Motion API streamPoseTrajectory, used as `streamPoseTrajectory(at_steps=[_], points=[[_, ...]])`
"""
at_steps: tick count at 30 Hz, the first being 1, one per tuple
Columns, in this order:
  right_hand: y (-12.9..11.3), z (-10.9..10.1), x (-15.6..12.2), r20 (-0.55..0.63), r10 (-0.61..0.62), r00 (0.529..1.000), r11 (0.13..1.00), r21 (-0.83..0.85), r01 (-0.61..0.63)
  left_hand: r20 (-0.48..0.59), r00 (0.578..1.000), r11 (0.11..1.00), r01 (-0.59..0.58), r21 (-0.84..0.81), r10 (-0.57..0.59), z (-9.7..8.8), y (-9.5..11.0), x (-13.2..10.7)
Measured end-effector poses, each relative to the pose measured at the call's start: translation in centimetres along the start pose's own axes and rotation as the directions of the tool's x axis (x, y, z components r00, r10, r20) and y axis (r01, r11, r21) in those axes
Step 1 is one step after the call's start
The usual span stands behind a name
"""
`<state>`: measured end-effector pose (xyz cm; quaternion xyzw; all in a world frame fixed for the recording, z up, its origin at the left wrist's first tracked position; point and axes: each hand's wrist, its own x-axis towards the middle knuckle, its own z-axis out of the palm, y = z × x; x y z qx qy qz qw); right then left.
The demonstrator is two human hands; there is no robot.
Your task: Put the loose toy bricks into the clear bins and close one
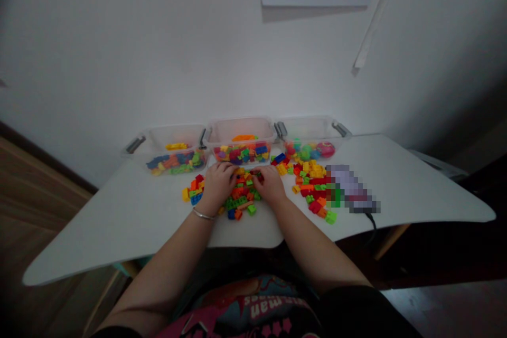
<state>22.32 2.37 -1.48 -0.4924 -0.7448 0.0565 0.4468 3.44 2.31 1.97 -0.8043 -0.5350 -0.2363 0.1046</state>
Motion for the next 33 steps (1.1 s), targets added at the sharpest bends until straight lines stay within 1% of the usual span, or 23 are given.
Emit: streamPoseTrajectory(at_steps=[4, 10, 16, 20, 22, 25, 29, 31, 33], points=[[0.2, 0.1, 0.0, 0.005, -0.008, 1.000, 1.000, 0.006, 0.008, 0.050, 0.996, 0.997, 0.081, -0.009, -0.080, 0.3, -0.5, 0.0], [0.4, 0.2, -0.1, 0.003, -0.006, 1.000, 1.000, 0.014, 0.006, 0.114, 0.988, 0.993, 0.112, -0.030, -0.107, 0.4, -0.6, 0.0], [0.3, 0.2, 0.0, -0.003, -0.015, 1.000, 1.000, 0.016, 0.015, 0.113, 0.985, 0.987, 0.137, -0.080, -0.128, 0.4, -0.8, 0.2], [0.4, 0.2, -0.1, -0.009, -0.021, 1.000, 1.000, 0.014, 0.021, 0.094, 0.990, 0.973, 0.124, -0.197, -0.107, 0.8, -1.3, 0.3], [0.4, 0.2, -0.1, -0.009, -0.017, 1.000, 1.000, 0.016, 0.017, 0.061, 0.989, 0.955, 0.145, -0.260, -0.134, 1.1, -1.6, 0.4], [0.4, 0.1, -0.1, -0.005, -0.016, 1.000, 1.000, 0.018, 0.016, 0.006, 0.985, 0.903, 0.162, -0.397, -0.175, 1.7, -2.2, 0.5], [0.4, 0.1, 0.0, -0.001, -0.020, 1.000, 1.000, 0.024, 0.020, -0.081, 0.973, 0.777, 0.122, -0.618, -0.217, 1.9, -2.7, 0.4], [0.4, 0.1, 0.0, 0.000, -0.016, 1.000, 1.000, 0.026, 0.016, -0.138, 0.956, 0.708, 0.091, -0.700, -0.259, 1.6, -2.7, 0.4], [0.4, 0.1, 0.0, 0.001, -0.014, 1.000, 1.000, 0.028, 0.014, -0.203, 0.923, 0.655, 0.066, -0.753, -0.327, 0.8, -2.6, 0.6]])
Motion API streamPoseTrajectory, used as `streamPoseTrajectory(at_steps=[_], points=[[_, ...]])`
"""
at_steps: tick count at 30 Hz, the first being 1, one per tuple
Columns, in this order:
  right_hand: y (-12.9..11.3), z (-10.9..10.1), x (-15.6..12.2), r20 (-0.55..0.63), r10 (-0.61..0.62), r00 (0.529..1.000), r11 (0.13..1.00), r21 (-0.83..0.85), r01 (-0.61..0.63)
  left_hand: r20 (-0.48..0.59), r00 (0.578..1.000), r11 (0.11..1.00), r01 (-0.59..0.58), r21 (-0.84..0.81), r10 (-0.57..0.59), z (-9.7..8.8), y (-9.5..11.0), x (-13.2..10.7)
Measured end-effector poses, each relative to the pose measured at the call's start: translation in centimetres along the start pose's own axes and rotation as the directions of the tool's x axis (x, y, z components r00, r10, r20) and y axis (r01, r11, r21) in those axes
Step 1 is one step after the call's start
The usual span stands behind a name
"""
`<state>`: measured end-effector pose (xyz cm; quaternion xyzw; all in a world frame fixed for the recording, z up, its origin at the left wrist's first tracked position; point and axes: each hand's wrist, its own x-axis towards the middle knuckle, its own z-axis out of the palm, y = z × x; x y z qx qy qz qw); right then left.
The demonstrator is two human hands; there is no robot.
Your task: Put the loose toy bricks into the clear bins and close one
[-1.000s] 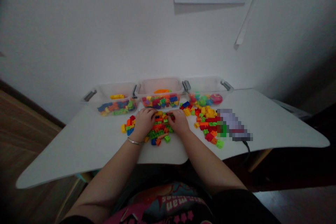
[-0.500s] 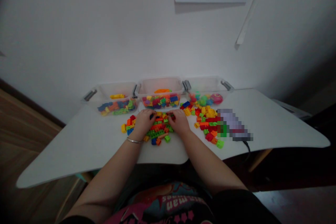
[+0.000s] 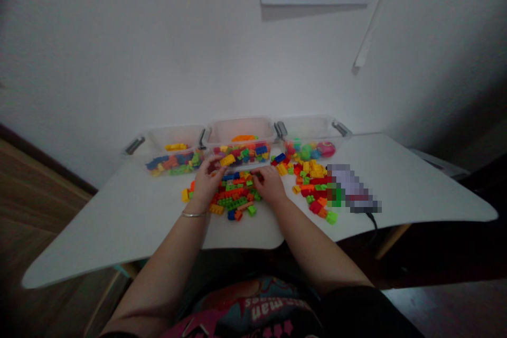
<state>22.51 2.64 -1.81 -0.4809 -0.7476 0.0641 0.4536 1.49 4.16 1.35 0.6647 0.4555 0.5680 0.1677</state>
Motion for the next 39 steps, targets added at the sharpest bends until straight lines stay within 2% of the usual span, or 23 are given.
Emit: streamPoseTrajectory(at_steps=[2, 4, 7, 9, 13, 18, 20, 23, 26, 29, 32, 35, 37, 39], points=[[0.1, 0.1, 0.0, 0.001, -0.003, 1.000, 1.000, 0.004, 0.003, -0.127, 0.992, 1.000, -0.014, -0.018, 0.012, -0.5, 0.9, 0.6], [0.1, 0.1, 0.0, -0.001, -0.008, 1.000, 1.000, 0.007, 0.008, -0.225, 0.972, 0.998, -0.056, 0.032, 0.062, -1.1, 1.9, 1.7], [0.2, 0.1, 0.0, 0.001, -0.012, 1.000, 1.000, 0.008, 0.012, -0.266, 0.955, 0.983, -0.094, 0.156, 0.134, -1.9, 3.3, 3.8], [0.2, 0.0, 0.0, 0.011, -0.008, 1.000, 1.000, 0.008, 0.008, -0.277, 0.953, 0.963, -0.046, 0.265, 0.122, -2.0, 4.1, 5.4], [0.1, -0.1, 0.0, 0.020, 0.002, 1.000, 1.000, 0.007, -0.002, -0.213, 0.977, 0.856, 0.133, 0.500, -0.027, -1.5, 5.4, 7.7], [0.0, -0.1, 0.0, 0.026, 0.013, 1.000, 1.000, 0.003, -0.013, -0.068, 0.976, 0.746, 0.202, 0.634, -0.206, -0.5, 5.8, 9.4], [-0.1, -0.1, 0.0, 0.026, 0.013, 1.000, 1.000, 0.000, -0.013, -0.050, 0.976, 0.722, 0.190, 0.665, -0.210, -0.3, 5.4, 9.8], [0.0, -0.1, 0.0, 0.020, 0.012, 1.000, 1.000, -0.001, -0.012, -0.053, 0.988, 0.721, 0.143, 0.678, -0.146, 0.0, 4.8, 10.2], [0.0, -0.1, 0.0, 0.015, 0.008, 1.000, 1.000, -0.002, -0.008, -0.060, 0.994, 0.744, 0.108, 0.660, -0.091, 0.1, 4.3, 10.3], [0.1, -0.1, 0.0, 0.017, 0.000, 1.000, 1.000, -0.004, 0.000, -0.044, 0.994, 0.757, 0.104, 0.645, -0.098, -0.1, 4.2, 10.0], [0.1, 0.0, 0.0, 0.018, 0.000, 1.000, 1.000, -0.007, 0.000, -0.007, 1.000, 0.805, 0.018, 0.593, -0.016, -0.7, 4.3, 8.9], [0.1, 0.0, 0.0, 0.014, 0.000, 1.000, 1.000, -0.006, 0.000, -0.052, 0.992, 0.820, -0.063, 0.569, 0.112, -1.2, 4.5, 6.6], [0.0, 0.0, 0.0, 0.015, -0.002, 1.000, 1.000, -0.008, 0.002, -0.070, 0.987, 0.806, -0.076, 0.588, 0.144, -1.2, 4.6, 4.5], [-0.1, 0.0, 0.0, 0.021, 0.001, 1.000, 1.000, -0.010, -0.001, 0.011, 0.987, 0.795, -0.134, 0.592, 0.158, -1.0, 4.8, 2.4]])
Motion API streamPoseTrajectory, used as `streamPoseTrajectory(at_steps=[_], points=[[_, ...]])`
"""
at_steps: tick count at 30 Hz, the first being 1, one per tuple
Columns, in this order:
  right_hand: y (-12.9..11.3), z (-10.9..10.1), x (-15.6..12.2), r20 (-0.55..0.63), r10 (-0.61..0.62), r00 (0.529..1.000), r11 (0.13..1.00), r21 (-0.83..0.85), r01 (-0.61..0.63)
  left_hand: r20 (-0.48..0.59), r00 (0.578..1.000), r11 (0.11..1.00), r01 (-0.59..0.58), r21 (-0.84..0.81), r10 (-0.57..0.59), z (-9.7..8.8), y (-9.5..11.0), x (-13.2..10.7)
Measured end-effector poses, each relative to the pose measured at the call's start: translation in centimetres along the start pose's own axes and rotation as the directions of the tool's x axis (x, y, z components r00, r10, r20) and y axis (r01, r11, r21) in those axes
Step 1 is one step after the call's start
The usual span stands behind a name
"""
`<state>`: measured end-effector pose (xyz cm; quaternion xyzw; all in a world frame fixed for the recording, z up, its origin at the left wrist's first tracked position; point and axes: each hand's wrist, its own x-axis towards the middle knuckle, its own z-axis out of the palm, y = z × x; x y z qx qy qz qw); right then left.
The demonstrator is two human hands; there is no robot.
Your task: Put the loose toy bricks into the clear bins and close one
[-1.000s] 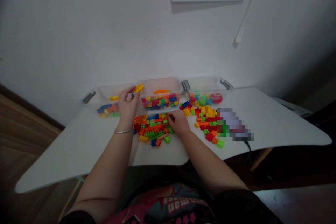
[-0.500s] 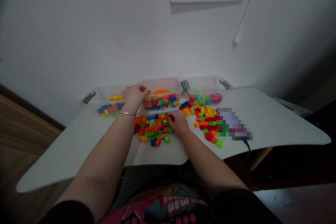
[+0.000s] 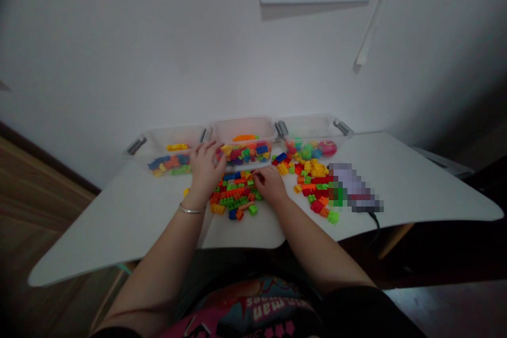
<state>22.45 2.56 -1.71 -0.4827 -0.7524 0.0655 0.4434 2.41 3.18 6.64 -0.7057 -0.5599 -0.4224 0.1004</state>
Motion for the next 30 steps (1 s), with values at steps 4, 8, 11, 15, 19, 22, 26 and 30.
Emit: streamPoseTrajectory(at_steps=[4, 8, 11, 15, 19, 22, 26, 30], points=[[-0.1, 0.0, 0.0, 0.000, 0.006, 1.000, 1.000, 0.007, -0.006, 0.074, 0.995, 0.996, -0.076, 0.049, 0.072, 0.0, 0.8, -3.2], [0.0, 0.0, -0.1, -0.006, 0.008, 1.000, 1.000, 0.003, -0.008, 0.218, 0.968, 0.991, -0.133, 0.017, 0.127, 0.6, 0.6, -4.5], [0.1, 0.1, -0.1, -0.007, 0.016, 1.000, 1.000, -0.021, -0.016, 0.389, 0.896, 0.977, -0.203, -0.066, 0.213, 1.3, 0.3, -5.1], [0.4, 0.3, -0.2, 0.009, 0.032, 0.999, 0.998, -0.059, -0.032, 0.494, 0.810, 0.947, -0.301, -0.115, 0.317, 2.0, 0.3, -6.0], [0.7, 0.5, -0.2, 0.020, 0.031, 0.999, 0.997, -0.071, -0.029, 0.516, 0.789, 0.937, -0.336, -0.092, 0.334, 2.4, 0.4, -6.5], [0.7, 0.6, -0.2, 0.040, 0.015, 0.999, 0.998, -0.060, -0.013, 0.517, 0.793, 0.940, -0.334, -0.075, 0.323, 2.5, 0.3, -6.5], [0.7, 0.6, -0.2, 0.053, -0.005, 0.999, 0.999, -0.037, 0.007, 0.527, 0.793, 0.945, -0.321, -0.068, 0.307, 2.6, 0.1, -6.5], [0.6, 0.6, -0.2, 0.060, -0.030, 0.998, 0.999, -0.029, 0.032, 0.523, 0.807, 0.957, -0.282, -0.065, 0.273, 2.6, 0.0, -6.4]])
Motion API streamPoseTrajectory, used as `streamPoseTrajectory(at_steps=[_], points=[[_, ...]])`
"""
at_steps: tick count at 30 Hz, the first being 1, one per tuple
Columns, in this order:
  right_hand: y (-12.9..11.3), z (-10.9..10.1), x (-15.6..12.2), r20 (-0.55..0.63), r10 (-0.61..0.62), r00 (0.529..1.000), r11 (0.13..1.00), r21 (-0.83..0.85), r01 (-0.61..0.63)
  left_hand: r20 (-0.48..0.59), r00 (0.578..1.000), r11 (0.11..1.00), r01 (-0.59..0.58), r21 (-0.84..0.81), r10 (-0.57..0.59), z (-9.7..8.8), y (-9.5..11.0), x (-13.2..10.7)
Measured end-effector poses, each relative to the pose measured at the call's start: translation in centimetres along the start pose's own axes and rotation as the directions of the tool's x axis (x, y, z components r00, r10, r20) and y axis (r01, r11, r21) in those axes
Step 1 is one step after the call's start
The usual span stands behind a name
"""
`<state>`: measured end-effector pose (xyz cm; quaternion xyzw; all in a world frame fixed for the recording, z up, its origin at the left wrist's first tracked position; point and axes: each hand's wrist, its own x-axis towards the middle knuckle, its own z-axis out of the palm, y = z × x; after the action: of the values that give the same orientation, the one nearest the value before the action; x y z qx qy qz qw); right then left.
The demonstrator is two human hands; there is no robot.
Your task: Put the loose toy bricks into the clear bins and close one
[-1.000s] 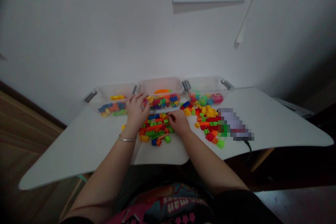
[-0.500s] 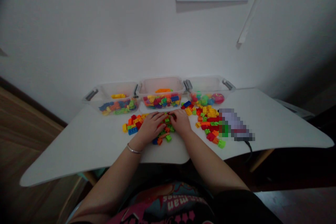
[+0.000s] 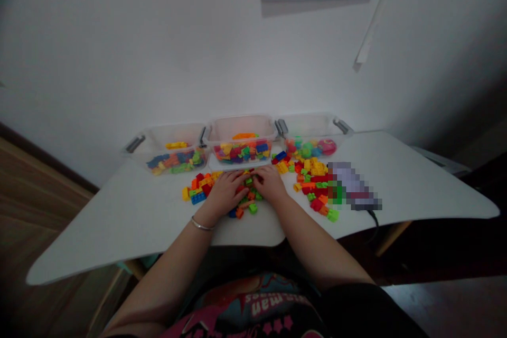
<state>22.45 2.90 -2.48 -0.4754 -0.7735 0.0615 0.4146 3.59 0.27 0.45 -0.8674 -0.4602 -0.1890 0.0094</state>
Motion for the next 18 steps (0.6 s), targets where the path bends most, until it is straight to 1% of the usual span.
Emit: streamPoseTrajectory(at_steps=[5, 10, 14, 16, 18], points=[[-0.1, -0.1, 0.0, 0.026, -0.017, 1.000, 1.000, 0.006, 0.017, -0.042, 0.991, 0.992, 0.129, 0.006, -0.128, -0.3, -0.2, 0.1], [-0.3, -0.2, 0.1, 0.042, -0.026, 0.999, 0.999, 0.031, 0.025, -0.061, 0.975, 0.976, 0.212, -0.049, -0.215, -0.6, -0.2, 0.5], [-0.3, -0.2, 0.0, 0.074, -0.072, 0.995, 0.996, 0.056, 0.068, -0.070, 0.972, 0.974, 0.220, -0.052, -0.223, -0.6, -0.1, 1.2], [-0.2, -0.2, 0.0, 0.084, -0.070, 0.994, 0.996, 0.058, 0.065, -0.067, 0.972, 0.974, 0.224, -0.031, -0.226, -0.6, -0.1, 1.4], [-0.2, -0.2, 0.1, 0.080, -0.055, 0.995, 0.997, 0.057, 0.050, -0.062, 0.965, 0.967, 0.254, -0.022, -0.255, -0.6, -0.1, 1.6]])
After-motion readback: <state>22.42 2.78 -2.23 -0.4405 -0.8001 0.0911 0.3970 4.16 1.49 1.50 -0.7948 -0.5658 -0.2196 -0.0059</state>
